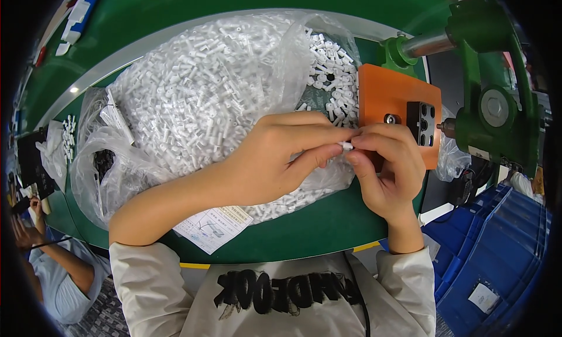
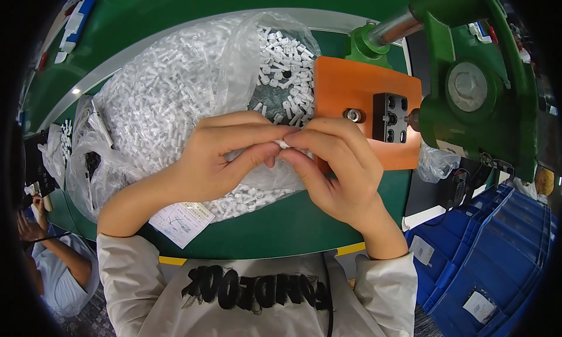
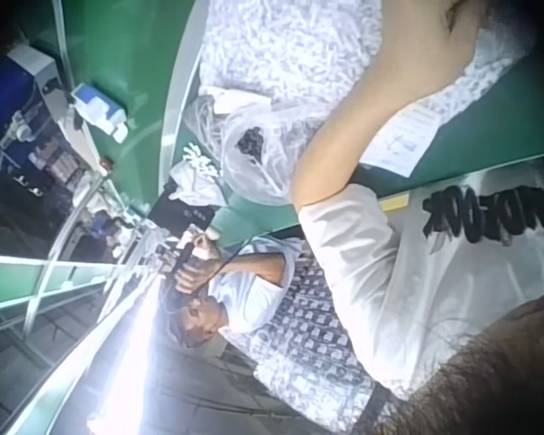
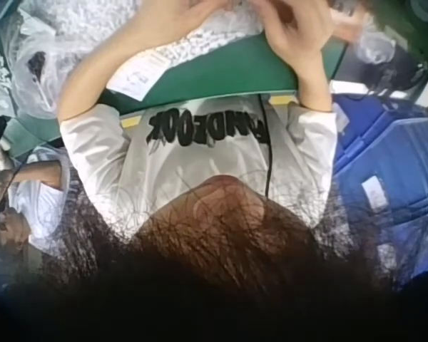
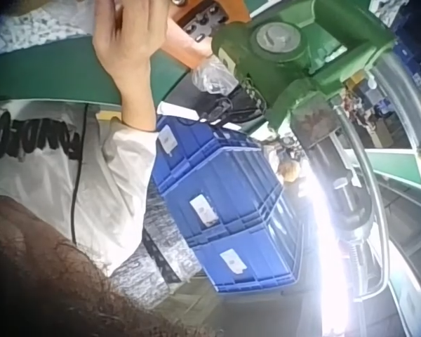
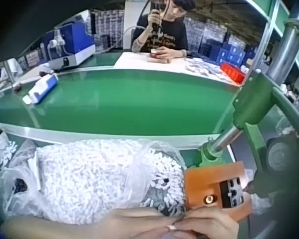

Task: The person assembles small plastic components by hand, places them into a benchtop press fixture, and presses them down using the lever.

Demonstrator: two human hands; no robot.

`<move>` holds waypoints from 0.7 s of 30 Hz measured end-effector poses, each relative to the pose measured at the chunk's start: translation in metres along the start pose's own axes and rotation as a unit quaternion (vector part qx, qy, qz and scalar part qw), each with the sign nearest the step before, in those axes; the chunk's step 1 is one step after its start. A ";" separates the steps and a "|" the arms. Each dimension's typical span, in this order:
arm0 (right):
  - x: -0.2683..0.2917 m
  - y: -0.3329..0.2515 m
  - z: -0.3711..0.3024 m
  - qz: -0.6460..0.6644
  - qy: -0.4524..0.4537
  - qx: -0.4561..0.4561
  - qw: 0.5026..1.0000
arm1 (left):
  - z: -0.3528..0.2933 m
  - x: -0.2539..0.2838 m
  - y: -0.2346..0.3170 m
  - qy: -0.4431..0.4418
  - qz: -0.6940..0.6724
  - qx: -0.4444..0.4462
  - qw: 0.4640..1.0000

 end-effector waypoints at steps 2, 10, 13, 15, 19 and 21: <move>0.001 -0.001 0.001 -0.006 -0.003 -0.010 1.000 | -0.001 -0.001 0.001 0.000 0.000 -0.006 1.000; -0.001 0.000 0.002 0.008 -0.024 -0.035 0.999 | -0.001 0.002 0.001 0.033 -0.021 0.028 0.999; -0.002 0.001 0.002 0.004 -0.031 -0.019 0.999 | -0.002 0.002 -0.002 0.046 -0.024 0.031 0.998; -0.004 0.000 0.002 0.010 -0.036 -0.024 0.999 | -0.004 0.003 -0.002 0.048 -0.023 0.033 0.998; -0.004 0.002 -0.002 0.015 -0.032 -0.031 0.999 | -0.003 0.004 0.000 0.043 -0.018 0.031 0.998; -0.003 0.002 -0.001 0.013 -0.024 -0.016 1.000 | -0.003 0.004 0.001 0.048 -0.023 0.029 0.998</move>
Point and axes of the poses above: each hand's wrist, its own z-axis towards the middle knuckle, its own x-axis out of the back of the hand, y = z × x, the point moved 5 cm from there along z, towards the middle knuckle, and after that the axes turned 4 degrees about z, right-handed, at the moved point
